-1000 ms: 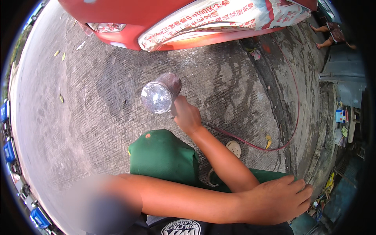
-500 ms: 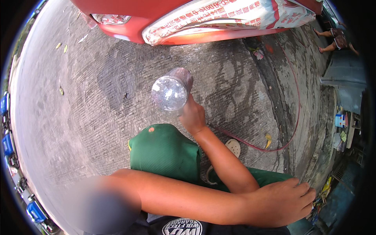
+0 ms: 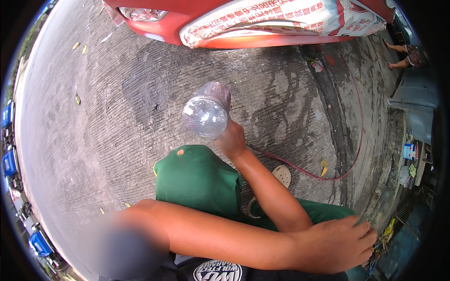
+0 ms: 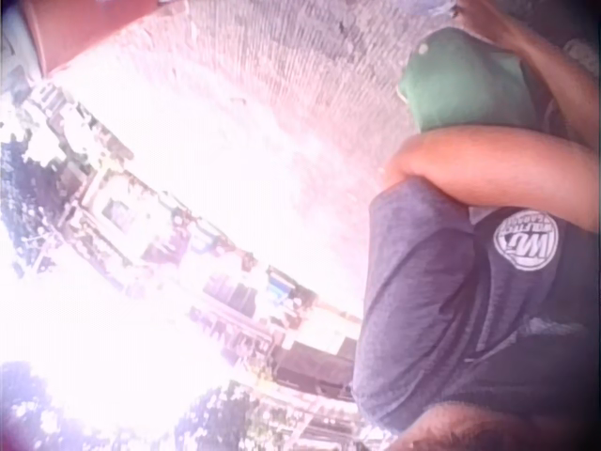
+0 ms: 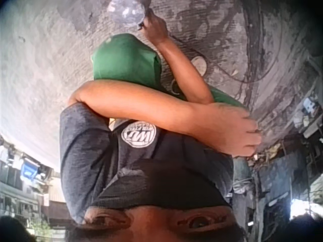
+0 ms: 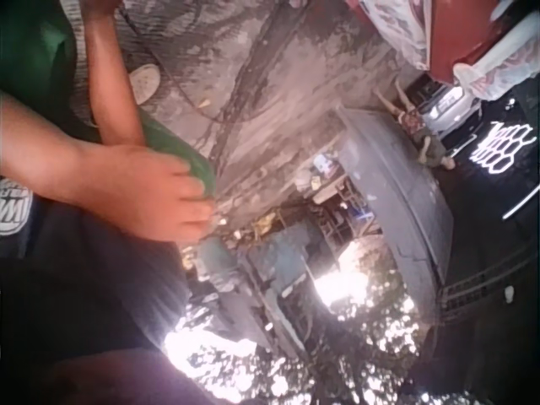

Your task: The person uses a spray gun to apply red paint to the rear bumper of a car. The bumper is partially covered with newspaper and tape to protect adjacent areas. The person moves around the bumper, spraying different sections while squatting.

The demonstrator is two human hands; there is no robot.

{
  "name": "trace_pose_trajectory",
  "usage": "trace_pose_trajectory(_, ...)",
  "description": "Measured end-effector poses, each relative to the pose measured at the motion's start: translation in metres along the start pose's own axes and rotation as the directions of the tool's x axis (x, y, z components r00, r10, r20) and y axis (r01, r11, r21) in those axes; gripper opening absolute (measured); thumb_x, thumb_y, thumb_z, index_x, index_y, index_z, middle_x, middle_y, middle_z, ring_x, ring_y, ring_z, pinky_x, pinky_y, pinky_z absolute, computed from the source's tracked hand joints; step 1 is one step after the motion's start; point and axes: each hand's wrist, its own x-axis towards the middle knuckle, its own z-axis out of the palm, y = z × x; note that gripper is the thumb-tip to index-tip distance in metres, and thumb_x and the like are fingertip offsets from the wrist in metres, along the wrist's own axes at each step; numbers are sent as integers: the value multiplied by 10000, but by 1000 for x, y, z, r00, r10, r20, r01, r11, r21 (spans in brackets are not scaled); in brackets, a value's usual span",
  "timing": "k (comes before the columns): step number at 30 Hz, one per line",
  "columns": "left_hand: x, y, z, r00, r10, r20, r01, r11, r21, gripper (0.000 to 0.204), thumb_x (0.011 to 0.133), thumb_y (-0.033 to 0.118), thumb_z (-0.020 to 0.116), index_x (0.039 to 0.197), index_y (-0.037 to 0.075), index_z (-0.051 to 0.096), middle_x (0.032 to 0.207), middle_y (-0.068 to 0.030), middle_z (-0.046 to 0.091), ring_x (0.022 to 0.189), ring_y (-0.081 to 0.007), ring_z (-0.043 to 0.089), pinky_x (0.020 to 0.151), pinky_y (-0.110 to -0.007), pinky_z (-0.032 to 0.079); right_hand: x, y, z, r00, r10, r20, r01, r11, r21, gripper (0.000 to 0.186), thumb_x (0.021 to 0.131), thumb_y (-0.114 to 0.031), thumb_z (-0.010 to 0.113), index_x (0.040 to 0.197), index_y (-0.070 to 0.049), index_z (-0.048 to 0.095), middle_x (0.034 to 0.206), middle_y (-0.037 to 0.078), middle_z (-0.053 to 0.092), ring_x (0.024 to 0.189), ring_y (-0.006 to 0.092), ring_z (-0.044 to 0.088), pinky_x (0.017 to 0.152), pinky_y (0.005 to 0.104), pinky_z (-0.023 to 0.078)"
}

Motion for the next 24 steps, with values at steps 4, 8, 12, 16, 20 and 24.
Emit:
trace_pose_trajectory(4, -6, -4, 3, 1000, -18, 5, 18, 997, 73, 258, 889, 243, 578, 1004, 34, 677, 1025, -84, 609, 1001, -253, 588, 779, -350, 462, 13, -15, 3, 999, 36, 2, -36, 998, 53, 570, 730, -1, 734, 1251, -66, 515, 1056, 138, 618, 744, 358, 678, 619, 453, 560)
trace_pose_trajectory(8, -8, -4, -2, 998, -36, 59, 34, 998, 44, 257, 886, 243, 579, 1001, 35, 677, 1013, -75, 605, 985, -240, 588, 769, -340, 460, 31, -25, 12, 998, 56, 32, -57, 998, 14, 617, 726, -21, 762, 1279, -81, 495, 1055, 127, 618, 762, 345, 687, 631, 447, 565)
trace_pose_trajectory(12, -9, -5, -3, 997, -48, 58, 45, 998, 42, 252, 883, 245, 579, 991, 40, 677, 1006, -71, 606, 968, -227, 588, 763, -334, 460, 46, -28, 32, 995, 41, 94, -40, 999, -11, 720, 690, -55, 822, 1321, -68, 475, 1101, 128, 611, 784, 321, 697, 647, 433, 574)
trace_pose_trajectory(16, -10, -8, -6, 996, -58, 62, 55, 997, 46, 243, 878, 244, 580, 978, 45, 677, 996, -66, 609, 960, -223, 590, 759, -334, 461, 52, -34, 37, 995, -17, 96, 17, 1000, 1, 772, 669, -86, 861, 1333, -50, 469, 1132, 132, 610, 814, 320, 703, 656, 424, 580)
trace_pose_trajectory(20, -11, -8, -5, 996, -65, 63, 62, 997, 56, 243, 876, 243, 581, 979, 45, 676, 991, -64, 611, 954, -223, 592, 758, -333, 462, 54, -41, 34, 994, -34, 100, 31, 999, 22, 777, 674, -80, 857, 1345, -49, 466, 1135, 136, 605, 820, 327, 702, 660, 426, 581)
trace_pose_trajectory(24, -11, -7, -1, 998, -47, 45, 43, 995, 86, 257, 880, 245, 579, 998, 40, 679, 1001, -69, 615, 962, -231, 595, 763, -336, 465, 53, -38, 28, 994, 5, 110, -8, 1000, 26, 758, 675, -49, 835, 1338, -52, 467, 1131, 140, 603, 816, 337, 699, 661, 441, 577)
